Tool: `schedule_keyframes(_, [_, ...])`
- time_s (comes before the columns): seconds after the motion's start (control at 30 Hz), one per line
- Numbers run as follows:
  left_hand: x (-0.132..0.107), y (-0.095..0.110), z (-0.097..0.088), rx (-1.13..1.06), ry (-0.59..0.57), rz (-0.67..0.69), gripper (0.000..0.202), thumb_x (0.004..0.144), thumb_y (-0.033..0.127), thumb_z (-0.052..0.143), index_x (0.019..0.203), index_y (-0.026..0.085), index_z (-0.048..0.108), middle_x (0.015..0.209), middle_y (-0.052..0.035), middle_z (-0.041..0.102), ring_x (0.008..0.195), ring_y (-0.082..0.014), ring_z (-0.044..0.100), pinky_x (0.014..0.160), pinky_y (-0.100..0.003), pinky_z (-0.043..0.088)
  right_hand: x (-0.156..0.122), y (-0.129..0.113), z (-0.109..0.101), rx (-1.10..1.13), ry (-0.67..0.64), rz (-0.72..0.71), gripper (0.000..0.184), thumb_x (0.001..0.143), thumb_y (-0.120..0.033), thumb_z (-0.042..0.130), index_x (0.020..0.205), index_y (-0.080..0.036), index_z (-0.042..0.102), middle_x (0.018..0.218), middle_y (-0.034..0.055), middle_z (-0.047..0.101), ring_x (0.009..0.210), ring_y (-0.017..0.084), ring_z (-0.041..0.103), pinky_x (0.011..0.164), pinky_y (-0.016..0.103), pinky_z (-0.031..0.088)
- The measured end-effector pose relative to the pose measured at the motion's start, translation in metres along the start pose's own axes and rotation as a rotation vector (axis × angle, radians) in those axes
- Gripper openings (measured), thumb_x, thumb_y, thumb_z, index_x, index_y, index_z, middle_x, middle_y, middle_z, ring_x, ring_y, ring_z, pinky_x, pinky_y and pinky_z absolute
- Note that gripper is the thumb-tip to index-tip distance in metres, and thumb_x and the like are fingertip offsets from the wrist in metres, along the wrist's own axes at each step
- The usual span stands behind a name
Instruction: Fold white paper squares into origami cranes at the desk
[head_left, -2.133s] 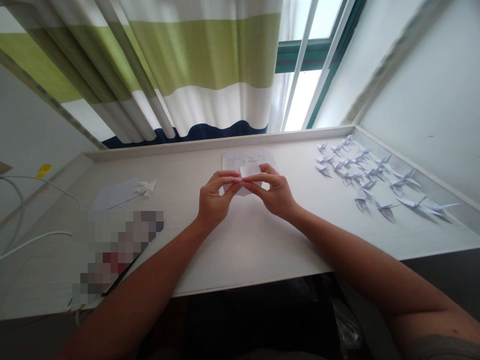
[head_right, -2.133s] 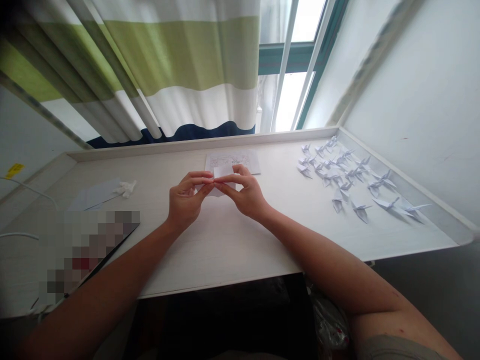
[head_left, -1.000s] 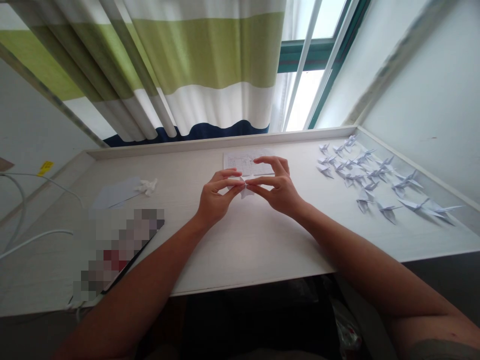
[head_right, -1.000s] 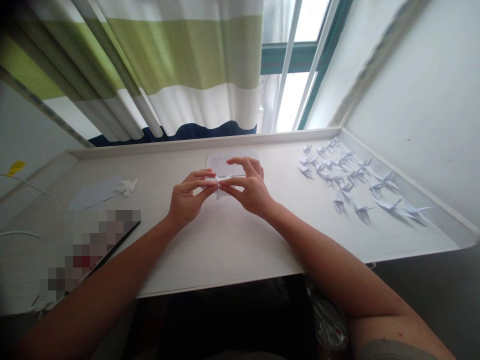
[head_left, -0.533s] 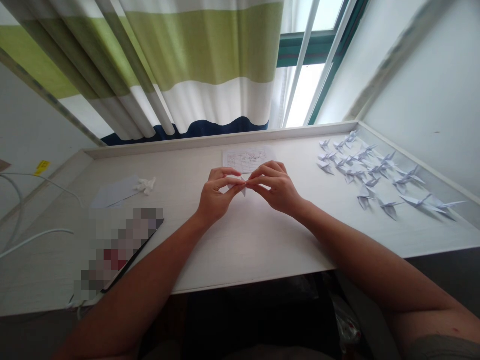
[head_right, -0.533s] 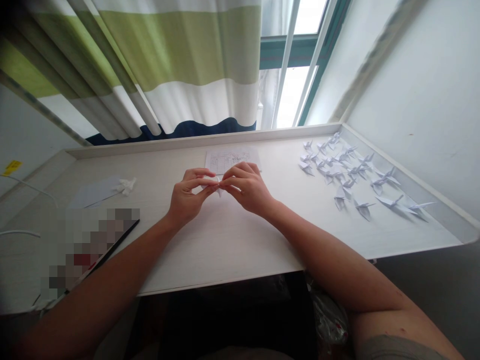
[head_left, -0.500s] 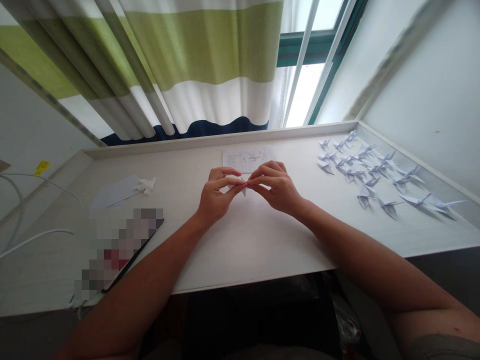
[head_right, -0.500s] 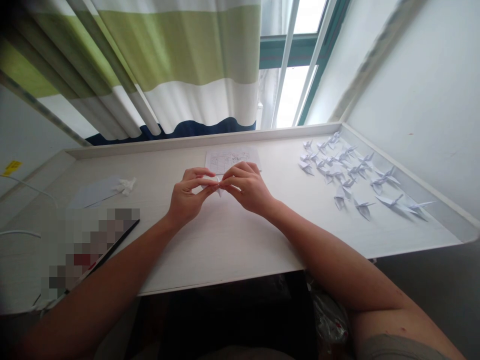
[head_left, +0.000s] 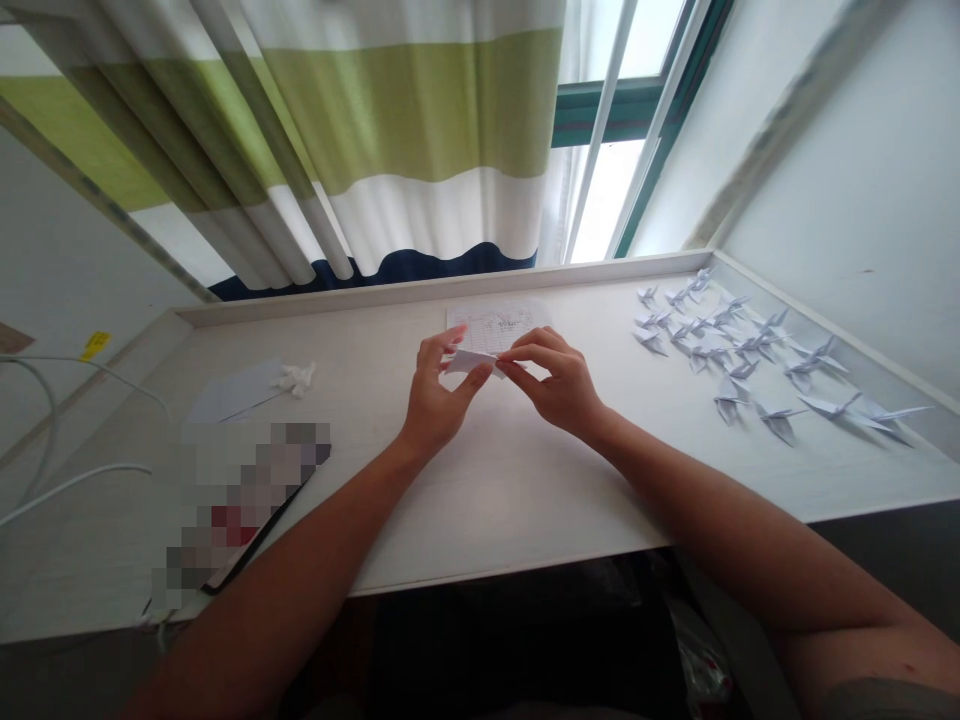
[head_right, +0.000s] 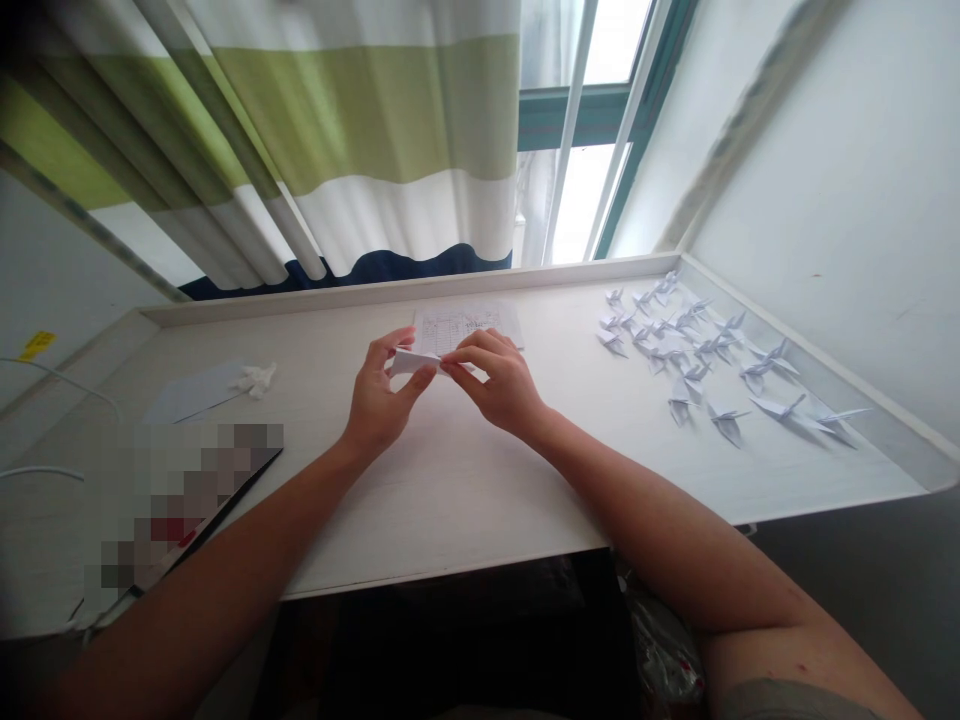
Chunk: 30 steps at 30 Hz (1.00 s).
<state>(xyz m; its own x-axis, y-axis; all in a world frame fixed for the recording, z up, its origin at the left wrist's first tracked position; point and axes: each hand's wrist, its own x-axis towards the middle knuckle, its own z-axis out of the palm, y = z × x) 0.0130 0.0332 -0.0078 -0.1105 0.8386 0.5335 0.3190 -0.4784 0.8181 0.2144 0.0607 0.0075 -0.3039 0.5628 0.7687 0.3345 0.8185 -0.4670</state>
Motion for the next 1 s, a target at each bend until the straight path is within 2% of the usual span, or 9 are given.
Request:
schedule_keyframes(0.1, [-0.001, -0.005, 0.003, -0.184, -0.045, -0.138, 0.069, 0.085, 0.050, 0.088, 0.142, 0.029, 0.056, 0.122, -0.0096, 0.072, 0.114, -0.0263, 0.071, 0.097, -0.044, 0.056, 0.000, 0.000, 0.000, 0.042, 0.025, 0.030, 0.015, 0.101, -0.035, 0.069, 0.094, -0.027, 0.079, 0.089, 0.0061, 0.075, 0.084, 0.024, 0.066, 0.077, 0.042, 0.054])
schedule_keyframes(0.2, [-0.001, -0.004, 0.004, -0.313, -0.077, -0.185, 0.064, 0.086, 0.049, 0.086, 0.136, 0.027, 0.053, 0.107, -0.0068, 0.077, 0.106, -0.0247, 0.076, 0.096, -0.042, 0.058, 0.000, 0.000, -0.001, 0.039, 0.031, 0.045, 0.014, 0.101, -0.034, 0.071, 0.093, -0.026, 0.079, 0.090, 0.0064, 0.075, 0.086, 0.024, 0.067, 0.076, 0.041, 0.054])
schedule_keyframes(0.33, [0.000, 0.002, 0.002, -0.410, -0.068, -0.208, 0.060, 0.082, 0.045, 0.091, 0.123, 0.026, 0.052, 0.103, -0.0055, 0.080, 0.100, -0.0237, 0.079, 0.091, -0.039, 0.061, -0.001, -0.001, -0.002, 0.078, -0.005, 0.048, 0.012, 0.100, -0.035, 0.072, 0.097, -0.025, 0.079, 0.094, 0.0070, 0.076, 0.088, 0.024, 0.069, 0.077, 0.041, 0.056])
schedule_keyframes(0.47, [0.003, 0.005, -0.002, -0.456, -0.050, -0.219, 0.066, 0.081, 0.038, 0.093, 0.129, 0.028, 0.048, 0.104, -0.0046, 0.081, 0.096, -0.0230, 0.080, 0.085, -0.037, 0.063, -0.002, -0.006, -0.001, 0.168, -0.072, 0.101, 0.018, 0.099, -0.044, 0.073, 0.101, -0.027, 0.079, 0.099, 0.0075, 0.076, 0.092, 0.025, 0.071, 0.082, 0.044, 0.059])
schedule_keyframes(0.53, [0.004, 0.004, -0.004, -0.450, -0.068, -0.224, 0.064, 0.082, 0.037, 0.092, 0.130, 0.028, 0.050, 0.103, -0.0038, 0.081, 0.095, -0.0230, 0.081, 0.083, -0.036, 0.064, -0.001, -0.007, 0.000, 0.231, -0.082, 0.169, 0.023, 0.097, -0.048, 0.075, 0.104, -0.027, 0.078, 0.105, 0.0078, 0.077, 0.099, 0.026, 0.071, 0.089, 0.046, 0.059])
schedule_keyframes(0.63, [0.004, 0.003, -0.005, -0.458, -0.096, -0.216, 0.059, 0.082, 0.038, 0.091, 0.127, 0.028, 0.053, 0.101, -0.0029, 0.082, 0.092, -0.0227, 0.081, 0.081, -0.036, 0.064, 0.000, -0.006, -0.001, 0.426, -0.086, 0.393, 0.035, 0.095, -0.056, 0.074, 0.115, -0.027, 0.075, 0.118, 0.0085, 0.079, 0.112, 0.027, 0.072, 0.098, 0.048, 0.058])
schedule_keyframes(0.77, [0.004, 0.003, -0.005, -0.482, -0.147, -0.234, 0.059, 0.079, 0.036, 0.093, 0.125, 0.028, 0.056, 0.101, -0.0040, 0.082, 0.087, -0.0222, 0.081, 0.078, -0.034, 0.064, 0.002, 0.000, -0.004, 0.741, -0.206, 0.655, 0.047, 0.090, -0.057, 0.079, 0.127, -0.027, 0.070, 0.109, 0.0073, 0.081, 0.100, 0.025, 0.075, 0.089, 0.043, 0.059])
schedule_keyframes(0.83, [0.004, 0.004, -0.005, -0.489, -0.168, -0.242, 0.060, 0.079, 0.036, 0.093, 0.125, 0.027, 0.057, 0.102, -0.0049, 0.082, 0.088, -0.0226, 0.081, 0.077, -0.034, 0.064, 0.004, 0.002, -0.005, 0.834, -0.217, 0.696, 0.052, 0.082, -0.049, 0.089, 0.125, -0.027, 0.071, 0.101, 0.0047, 0.081, 0.093, 0.023, 0.075, 0.084, 0.040, 0.059])
schedule_keyframes(1.0, [0.006, 0.001, -0.006, -0.507, -0.135, -0.268, 0.059, 0.079, 0.034, 0.092, 0.125, 0.027, 0.056, 0.103, -0.0049, 0.080, 0.091, -0.0227, 0.079, 0.079, -0.035, 0.064, 0.006, 0.004, -0.004, 0.901, -0.063, 0.684, 0.046, 0.069, -0.040, 0.098, 0.108, -0.027, 0.077, 0.092, 0.0010, 0.079, 0.087, 0.020, 0.072, 0.079, 0.036, 0.057])
